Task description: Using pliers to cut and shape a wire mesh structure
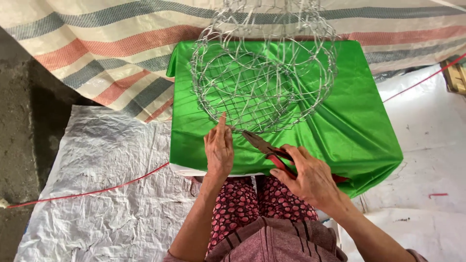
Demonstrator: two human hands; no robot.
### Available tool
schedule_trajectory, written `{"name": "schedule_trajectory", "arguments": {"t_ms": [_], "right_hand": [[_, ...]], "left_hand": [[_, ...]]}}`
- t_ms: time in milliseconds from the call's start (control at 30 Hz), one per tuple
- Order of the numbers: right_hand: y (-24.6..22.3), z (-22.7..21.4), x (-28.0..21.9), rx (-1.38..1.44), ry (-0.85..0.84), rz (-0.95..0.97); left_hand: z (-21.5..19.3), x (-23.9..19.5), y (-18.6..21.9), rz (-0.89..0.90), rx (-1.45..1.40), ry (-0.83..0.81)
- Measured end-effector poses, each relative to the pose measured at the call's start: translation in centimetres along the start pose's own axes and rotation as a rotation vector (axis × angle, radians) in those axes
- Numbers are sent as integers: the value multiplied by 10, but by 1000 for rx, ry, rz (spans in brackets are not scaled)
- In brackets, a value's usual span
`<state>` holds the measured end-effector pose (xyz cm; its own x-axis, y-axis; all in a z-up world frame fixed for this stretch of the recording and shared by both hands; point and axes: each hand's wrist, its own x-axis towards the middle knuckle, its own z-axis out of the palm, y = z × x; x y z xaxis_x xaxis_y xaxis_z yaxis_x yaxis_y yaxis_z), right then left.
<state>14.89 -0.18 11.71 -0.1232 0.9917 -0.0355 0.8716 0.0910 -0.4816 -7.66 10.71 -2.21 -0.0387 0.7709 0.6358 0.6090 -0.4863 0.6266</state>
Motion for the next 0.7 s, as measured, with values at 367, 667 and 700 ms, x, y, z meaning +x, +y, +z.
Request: {"name": "schedule_trajectory", "arguments": {"t_ms": [367, 667, 700], "right_hand": [[62, 55, -6, 635, -313, 216], [12, 49, -43, 1522, -237, 425], [6, 47, -44, 1626, -238, 393]], "left_hand": [[-73, -60, 100, -652, -552, -454], [-83, -68, 153, -656, -955, -788], [-85, -63, 162, -713, -1010, -742]]}}
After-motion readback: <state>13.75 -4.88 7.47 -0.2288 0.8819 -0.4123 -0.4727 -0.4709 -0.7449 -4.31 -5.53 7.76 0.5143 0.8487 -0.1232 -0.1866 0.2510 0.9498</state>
